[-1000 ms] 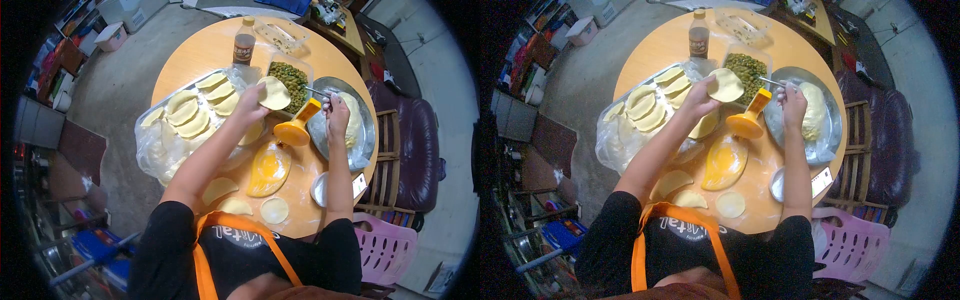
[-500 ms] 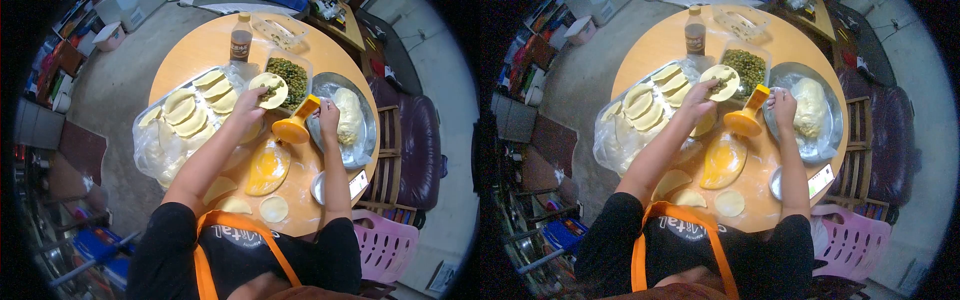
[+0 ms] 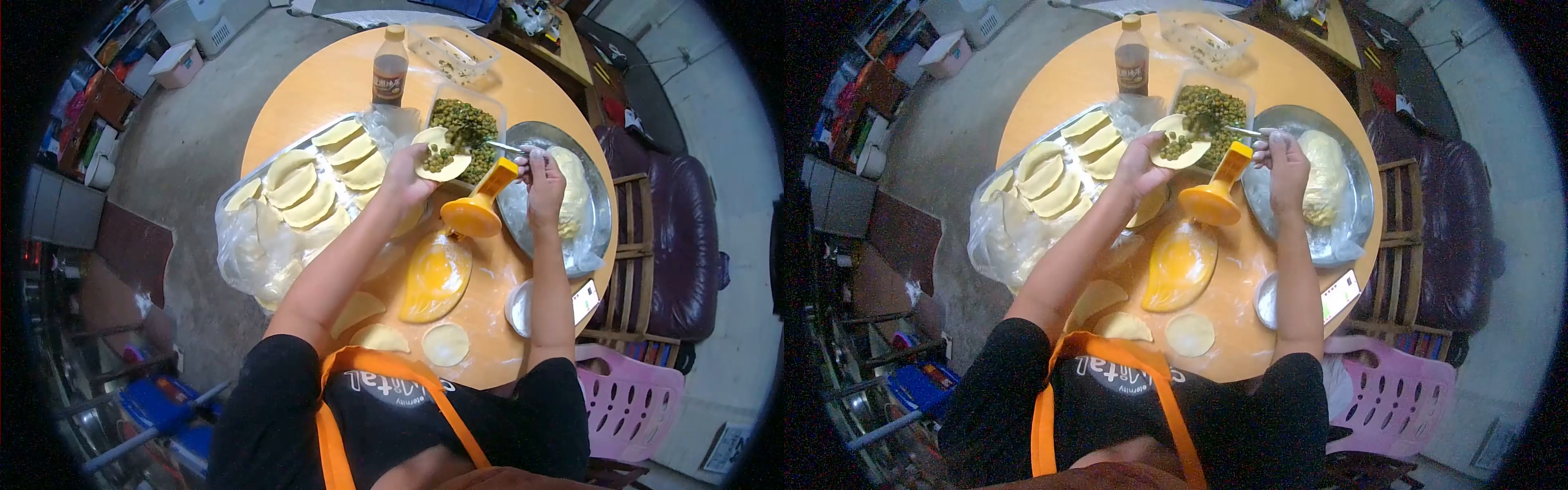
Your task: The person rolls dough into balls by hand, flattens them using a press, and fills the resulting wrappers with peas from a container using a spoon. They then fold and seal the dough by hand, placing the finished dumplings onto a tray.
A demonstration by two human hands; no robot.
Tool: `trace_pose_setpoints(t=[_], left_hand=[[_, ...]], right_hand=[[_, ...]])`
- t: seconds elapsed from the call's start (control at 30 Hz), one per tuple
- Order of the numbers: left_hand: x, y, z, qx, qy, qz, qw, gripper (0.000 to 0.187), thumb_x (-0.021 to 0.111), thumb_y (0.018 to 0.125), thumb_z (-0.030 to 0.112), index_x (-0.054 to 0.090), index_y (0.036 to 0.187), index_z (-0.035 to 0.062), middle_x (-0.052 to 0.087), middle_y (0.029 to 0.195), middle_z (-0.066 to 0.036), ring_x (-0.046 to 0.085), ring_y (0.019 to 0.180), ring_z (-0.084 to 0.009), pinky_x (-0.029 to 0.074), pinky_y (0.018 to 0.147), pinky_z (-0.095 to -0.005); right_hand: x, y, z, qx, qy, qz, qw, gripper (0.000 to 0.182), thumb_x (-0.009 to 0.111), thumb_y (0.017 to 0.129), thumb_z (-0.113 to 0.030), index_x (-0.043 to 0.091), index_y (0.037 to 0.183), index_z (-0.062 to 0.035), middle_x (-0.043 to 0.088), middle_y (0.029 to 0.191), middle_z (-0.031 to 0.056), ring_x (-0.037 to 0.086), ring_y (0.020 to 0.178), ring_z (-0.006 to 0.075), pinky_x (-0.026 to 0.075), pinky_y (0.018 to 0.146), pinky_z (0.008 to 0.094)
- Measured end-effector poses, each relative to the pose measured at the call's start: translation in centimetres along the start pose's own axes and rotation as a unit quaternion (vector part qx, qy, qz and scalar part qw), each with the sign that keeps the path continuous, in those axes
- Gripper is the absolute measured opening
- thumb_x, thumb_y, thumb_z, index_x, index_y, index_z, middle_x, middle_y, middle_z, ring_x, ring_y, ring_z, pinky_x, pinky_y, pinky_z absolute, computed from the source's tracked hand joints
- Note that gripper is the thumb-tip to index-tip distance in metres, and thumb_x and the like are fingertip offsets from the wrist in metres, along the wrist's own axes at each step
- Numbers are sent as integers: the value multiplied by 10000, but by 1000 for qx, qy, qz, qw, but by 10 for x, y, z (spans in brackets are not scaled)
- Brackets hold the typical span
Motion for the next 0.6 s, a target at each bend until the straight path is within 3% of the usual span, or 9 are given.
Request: trace_pose_setpoints(t=[0.17, 0.6], left_hand=[[6, -4, 2, 1, -1, 12, 1000, 388, 352, 1009, 115, 421, 1358, -41, 516, 1334, -234, 534, 1231, -379, 452, 1064, -520], [-6, 9, -3, -3, -33, -26, 999, 397, 337, 1036, 174, 419, 1372, -21, 508, 1349, -234, 531, 1237, -377, 476, 1034, -527]], right_hand=[[3, -3, -1, -54, -12, 9, 998, 272, 530, 1020, -209, 637, 1101, 27, 658, 855, 71, 605, 693, 105, 527, 639, 244], [3, -12, 3, -64, -56, -4, 996, 247, 515, 1024, -177, 640, 1093, 24, 650, 856, 65, 607, 704, 105, 539, 648, 255]])
Point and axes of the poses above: each hand's wrist, its own y-axis towards the middle knuckle, its own x-axis out of the palm, z = x × y, the point moved 1 cm from there along y, towards the middle knuckle
